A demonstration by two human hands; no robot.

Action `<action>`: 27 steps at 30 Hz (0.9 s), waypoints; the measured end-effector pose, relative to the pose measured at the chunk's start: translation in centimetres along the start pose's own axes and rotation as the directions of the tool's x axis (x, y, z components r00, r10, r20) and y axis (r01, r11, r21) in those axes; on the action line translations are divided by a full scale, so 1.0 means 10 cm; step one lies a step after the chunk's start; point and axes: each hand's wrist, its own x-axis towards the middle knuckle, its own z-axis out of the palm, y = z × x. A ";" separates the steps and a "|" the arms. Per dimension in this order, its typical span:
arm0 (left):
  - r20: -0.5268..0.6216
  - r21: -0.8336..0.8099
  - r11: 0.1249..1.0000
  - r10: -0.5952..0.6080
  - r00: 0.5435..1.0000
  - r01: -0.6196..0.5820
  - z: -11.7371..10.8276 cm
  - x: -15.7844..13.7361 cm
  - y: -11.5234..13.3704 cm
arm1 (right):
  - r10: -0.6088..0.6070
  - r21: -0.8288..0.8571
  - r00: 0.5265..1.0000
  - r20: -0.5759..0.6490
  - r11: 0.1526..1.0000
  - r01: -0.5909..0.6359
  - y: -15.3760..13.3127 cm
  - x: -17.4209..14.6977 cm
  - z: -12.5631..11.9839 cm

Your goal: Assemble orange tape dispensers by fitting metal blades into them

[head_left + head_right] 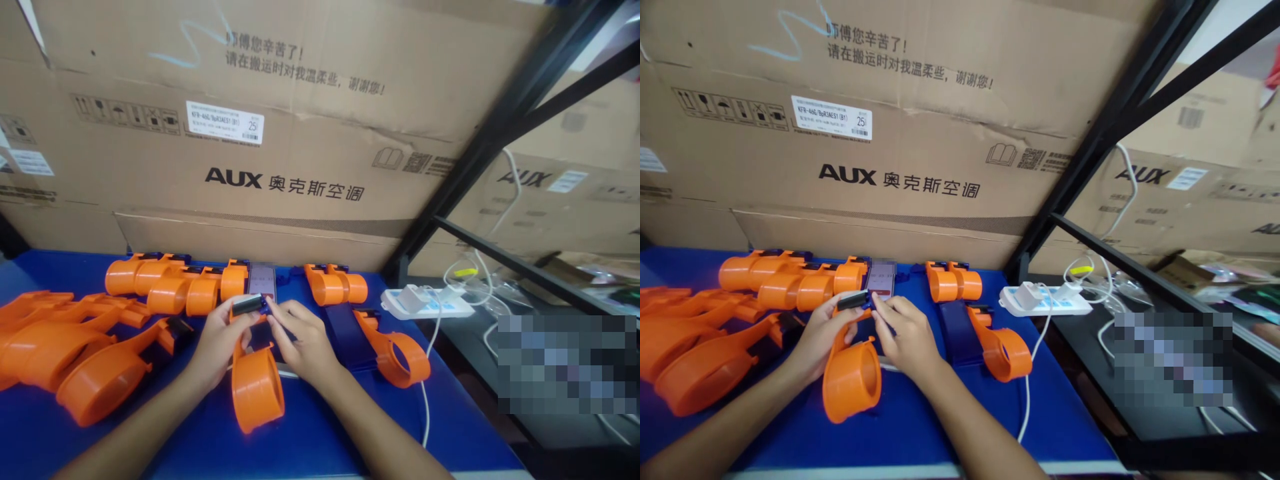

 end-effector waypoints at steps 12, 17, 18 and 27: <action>0.075 -0.068 0.996 -0.059 0.995 0.065 0.01 0.01 0.02 | 0.082 0.120 0.996 0.037 0.989 -0.086 -0.03 0.03 -0.06; 0.230 -0.092 0.982 -0.139 0.963 0.164 0.04 -0.09 0.06 | 0.269 0.377 0.961 0.066 0.885 -0.274 -0.04 0.10 -0.12; 0.254 -0.106 0.978 -0.147 0.956 0.179 0.05 -0.11 0.07 | 0.289 0.453 0.949 0.126 0.834 -0.315 -0.05 0.11 -0.13; 0.385 -0.103 0.960 -0.202 0.900 0.259 0.07 -0.20 0.10 | 0.300 0.744 0.883 0.362 0.478 -0.467 -0.05 0.15 -0.08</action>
